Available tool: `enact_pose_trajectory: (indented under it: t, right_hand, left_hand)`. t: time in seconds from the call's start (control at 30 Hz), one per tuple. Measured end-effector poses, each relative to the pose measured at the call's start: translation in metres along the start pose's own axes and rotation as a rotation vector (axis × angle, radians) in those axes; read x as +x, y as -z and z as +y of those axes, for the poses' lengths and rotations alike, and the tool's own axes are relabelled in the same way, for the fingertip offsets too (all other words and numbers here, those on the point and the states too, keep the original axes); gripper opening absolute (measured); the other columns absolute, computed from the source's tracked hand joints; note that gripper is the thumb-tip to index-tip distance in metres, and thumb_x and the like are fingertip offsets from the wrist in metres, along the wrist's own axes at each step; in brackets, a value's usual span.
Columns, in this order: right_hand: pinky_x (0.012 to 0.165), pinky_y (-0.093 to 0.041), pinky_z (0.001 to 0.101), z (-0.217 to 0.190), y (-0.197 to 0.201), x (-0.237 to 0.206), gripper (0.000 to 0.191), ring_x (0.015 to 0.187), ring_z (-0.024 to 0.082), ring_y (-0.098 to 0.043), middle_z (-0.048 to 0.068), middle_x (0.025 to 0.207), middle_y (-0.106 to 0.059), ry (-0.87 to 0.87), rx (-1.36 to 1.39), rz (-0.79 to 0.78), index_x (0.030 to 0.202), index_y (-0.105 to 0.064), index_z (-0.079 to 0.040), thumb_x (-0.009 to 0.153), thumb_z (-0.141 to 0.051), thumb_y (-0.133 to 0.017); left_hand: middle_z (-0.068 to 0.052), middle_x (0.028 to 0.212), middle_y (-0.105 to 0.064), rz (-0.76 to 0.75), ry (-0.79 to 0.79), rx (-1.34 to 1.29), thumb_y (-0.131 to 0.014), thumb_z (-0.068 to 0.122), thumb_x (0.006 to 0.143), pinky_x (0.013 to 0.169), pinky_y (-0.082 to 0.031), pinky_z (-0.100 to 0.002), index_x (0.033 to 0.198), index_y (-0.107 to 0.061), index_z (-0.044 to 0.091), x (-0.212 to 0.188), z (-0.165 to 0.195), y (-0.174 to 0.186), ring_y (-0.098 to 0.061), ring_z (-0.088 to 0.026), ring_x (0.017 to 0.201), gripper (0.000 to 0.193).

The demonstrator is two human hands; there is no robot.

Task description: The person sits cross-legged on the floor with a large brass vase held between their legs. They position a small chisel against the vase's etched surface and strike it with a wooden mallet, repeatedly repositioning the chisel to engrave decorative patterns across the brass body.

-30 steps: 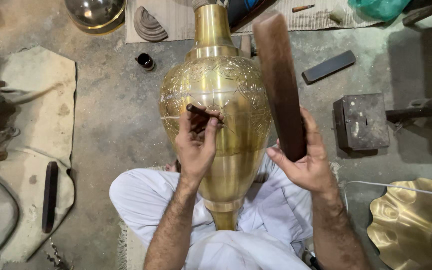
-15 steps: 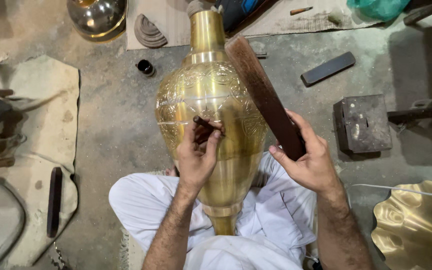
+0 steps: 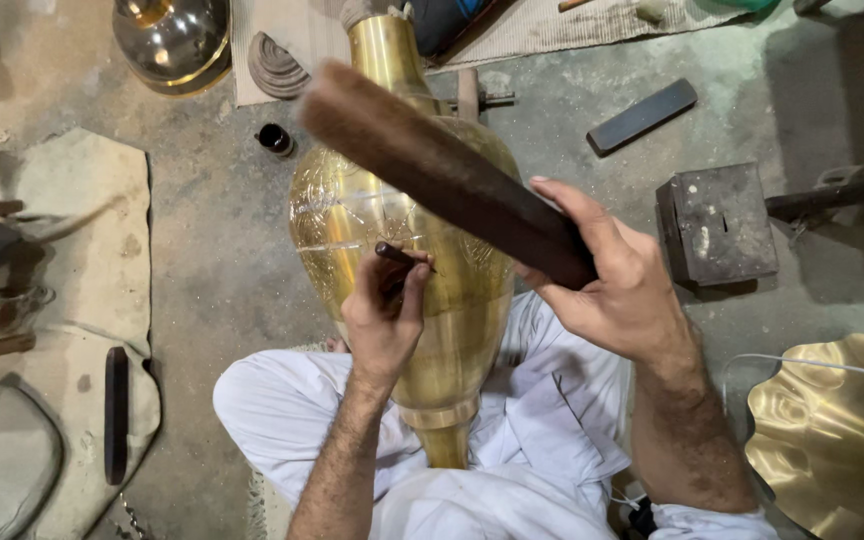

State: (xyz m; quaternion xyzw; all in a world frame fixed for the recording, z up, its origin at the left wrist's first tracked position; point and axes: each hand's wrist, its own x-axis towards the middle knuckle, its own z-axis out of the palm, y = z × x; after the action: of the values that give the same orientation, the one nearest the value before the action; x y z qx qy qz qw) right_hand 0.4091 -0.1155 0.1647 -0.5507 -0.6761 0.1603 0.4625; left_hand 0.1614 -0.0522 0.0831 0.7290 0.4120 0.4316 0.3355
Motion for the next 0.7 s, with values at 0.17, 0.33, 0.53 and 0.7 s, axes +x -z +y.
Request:
enact_pose_trajectory:
  t: [0.17,0.33,0.53,0.7]
  right_hand:
    - [0.085,-0.062,0.0373,-0.013,0.006,0.024,0.076,0.105,0.03,-0.075,0.02,0.122,-0.071,0.135,-0.045,-0.021,0.15,-0.049,-0.007,0.083,-0.005,-0.084]
    - [0.073,-0.061,0.0369,-0.022,0.001,0.042,0.066,0.087,0.026,-0.073,0.017,0.111,-0.07,0.197,-0.285,-0.135,0.15,-0.051,-0.004,0.09,-0.006,-0.078]
    - [0.054,-0.058,0.033,-0.033,0.006,0.051,0.055,0.069,0.018,-0.067,0.005,0.087,-0.064,0.362,-0.751,-0.34,0.143,-0.06,-0.011,0.088,-0.015,-0.069]
    - [0.05,-0.055,0.0272,-0.032,-0.004,0.055,0.055,0.067,0.015,-0.065,0.007,0.088,-0.064,0.329,-0.666,-0.321,0.148,-0.058,-0.005,0.094,-0.011,-0.066]
  left_hand:
    - [-0.012,0.113,-0.077,0.017,-0.012,-0.02,-0.066,0.003,0.104,0.091,-0.066,-0.031,0.127,-0.053,0.0,-0.002,0.008,-0.004,-0.078,-0.019,0.104,0.027]
    - [-0.013,0.115,-0.075,-0.011,-0.037,-0.044,-0.063,0.0,0.105,0.094,-0.063,-0.03,0.13,-0.051,-0.002,-0.001,0.011,-0.005,-0.076,-0.02,0.108,0.028]
    - [-0.015,0.105,-0.079,0.006,0.037,0.157,-0.073,-0.002,0.096,0.079,-0.064,-0.028,0.12,-0.061,-0.001,-0.003,0.007,-0.005,-0.081,-0.02,0.092,0.027]
    - [-0.015,0.111,-0.078,-0.008,0.083,-0.009,-0.07,-0.003,0.1,0.085,-0.065,-0.029,0.123,-0.055,-0.003,-0.003,0.007,-0.008,-0.079,-0.022,0.101,0.027]
